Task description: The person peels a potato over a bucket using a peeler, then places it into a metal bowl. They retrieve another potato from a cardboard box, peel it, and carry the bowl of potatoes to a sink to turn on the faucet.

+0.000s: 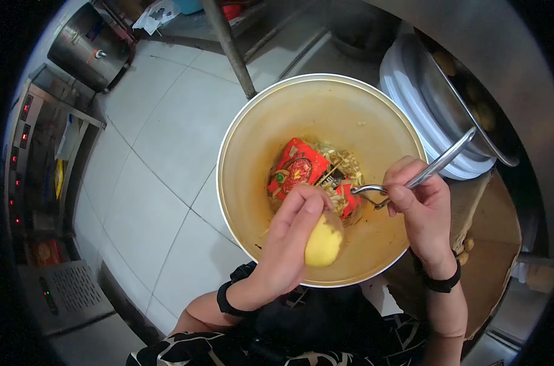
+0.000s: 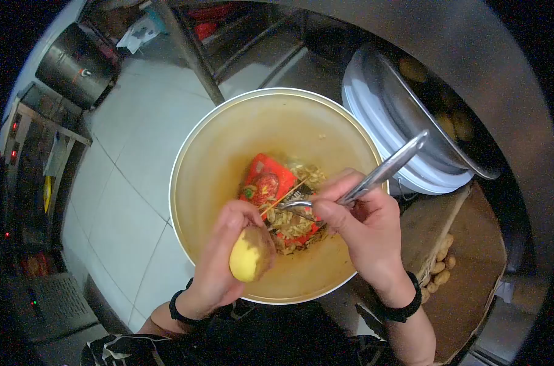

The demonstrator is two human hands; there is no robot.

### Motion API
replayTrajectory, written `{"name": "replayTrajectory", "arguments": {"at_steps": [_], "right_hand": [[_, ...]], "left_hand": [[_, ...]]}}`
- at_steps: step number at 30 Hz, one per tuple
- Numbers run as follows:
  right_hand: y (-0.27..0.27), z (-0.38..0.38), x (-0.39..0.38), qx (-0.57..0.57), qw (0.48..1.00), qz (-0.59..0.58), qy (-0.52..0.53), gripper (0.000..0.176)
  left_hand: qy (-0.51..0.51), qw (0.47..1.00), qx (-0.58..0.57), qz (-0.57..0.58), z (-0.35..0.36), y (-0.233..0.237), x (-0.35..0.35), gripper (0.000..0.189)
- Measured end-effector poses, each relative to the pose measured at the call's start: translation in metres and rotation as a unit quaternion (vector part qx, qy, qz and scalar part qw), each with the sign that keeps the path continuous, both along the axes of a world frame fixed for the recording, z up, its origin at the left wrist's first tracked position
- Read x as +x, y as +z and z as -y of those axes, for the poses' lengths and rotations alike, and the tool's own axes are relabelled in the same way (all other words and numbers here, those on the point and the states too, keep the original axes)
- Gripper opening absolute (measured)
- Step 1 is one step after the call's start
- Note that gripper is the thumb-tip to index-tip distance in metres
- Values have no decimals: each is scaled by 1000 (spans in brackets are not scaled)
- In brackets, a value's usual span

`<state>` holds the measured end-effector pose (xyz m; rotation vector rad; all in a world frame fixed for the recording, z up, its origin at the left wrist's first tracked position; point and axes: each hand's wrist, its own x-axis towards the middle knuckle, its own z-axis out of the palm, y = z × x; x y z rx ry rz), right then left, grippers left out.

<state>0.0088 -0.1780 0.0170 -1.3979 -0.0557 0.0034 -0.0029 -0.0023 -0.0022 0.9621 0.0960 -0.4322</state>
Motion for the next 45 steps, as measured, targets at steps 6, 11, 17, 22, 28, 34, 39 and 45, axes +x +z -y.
{"name": "replayTrajectory", "arguments": {"at_steps": [6,11,17,22,28,34,39,45], "right_hand": [[4,-9,-5,28,999,-16,-13,9],[10,-18,-11,56,997,-58,-15,12],[13,-16,-12,58,996,-70,-20,11],[7,-14,-9,78,996,-46,-25,10],[14,-11,-11,32,998,-38,-27,17],[9,-14,-8,-7,996,50,-79,21],[5,-28,-18,19,993,87,-74,22],[1,-37,-24,-132,975,163,70,26]], "left_hand": [[-77,991,62,89,0,8,1,25],[-76,991,77,76,1,6,-1,17],[-109,985,102,86,-2,4,-2,14],[-107,986,104,74,-1,2,-2,13],[-62,992,60,97,1,7,-2,20],[-35,990,25,-132,4,18,5,32],[-128,958,-160,-199,-10,-5,4,33],[-105,970,-41,-214,0,8,3,18]]}}
